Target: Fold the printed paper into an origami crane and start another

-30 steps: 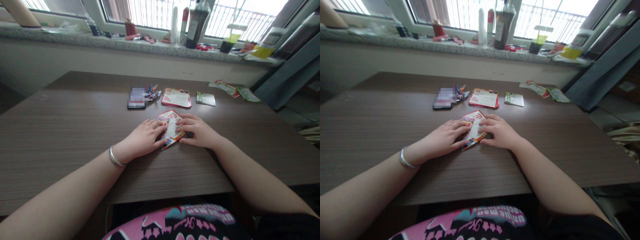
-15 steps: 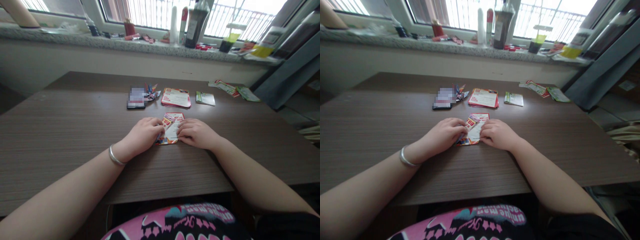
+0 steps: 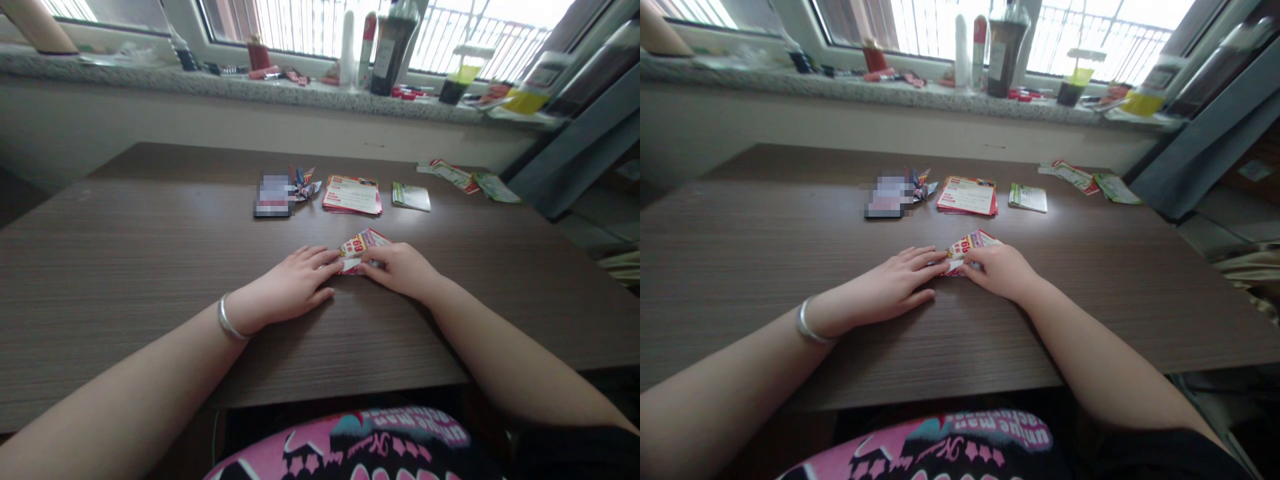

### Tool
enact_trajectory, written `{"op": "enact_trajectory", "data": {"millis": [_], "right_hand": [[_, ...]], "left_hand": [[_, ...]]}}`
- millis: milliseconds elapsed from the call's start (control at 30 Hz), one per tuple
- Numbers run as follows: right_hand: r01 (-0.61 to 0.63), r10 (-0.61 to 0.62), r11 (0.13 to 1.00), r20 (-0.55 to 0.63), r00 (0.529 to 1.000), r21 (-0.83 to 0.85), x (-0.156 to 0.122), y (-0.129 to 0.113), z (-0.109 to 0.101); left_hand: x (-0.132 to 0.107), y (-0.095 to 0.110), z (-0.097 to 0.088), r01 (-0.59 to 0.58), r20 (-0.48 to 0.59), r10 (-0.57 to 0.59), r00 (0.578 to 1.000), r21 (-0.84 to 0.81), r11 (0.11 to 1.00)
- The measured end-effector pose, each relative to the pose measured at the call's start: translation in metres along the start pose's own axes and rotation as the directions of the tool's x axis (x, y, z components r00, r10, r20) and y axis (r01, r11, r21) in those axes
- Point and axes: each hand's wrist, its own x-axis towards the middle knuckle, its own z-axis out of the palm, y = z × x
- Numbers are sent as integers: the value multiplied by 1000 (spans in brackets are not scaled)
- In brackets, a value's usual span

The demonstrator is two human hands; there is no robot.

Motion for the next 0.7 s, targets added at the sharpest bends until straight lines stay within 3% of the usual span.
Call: {"op": "enact_trajectory", "data": {"millis": [167,333,700], "right_hand": [[-144,146,980,-2,989,139,5,4,3],[-222,224,964,5,975,149,8,8,6],[-346,350,933,-28,936,98,11,19,10]], "left_hand": [[0,5,-7,54,20,-54,998,13,998],[-3,5,-5,76,10,-76,997,20,997],[1,4,1,-19,-27,23,999,129,991]]}}
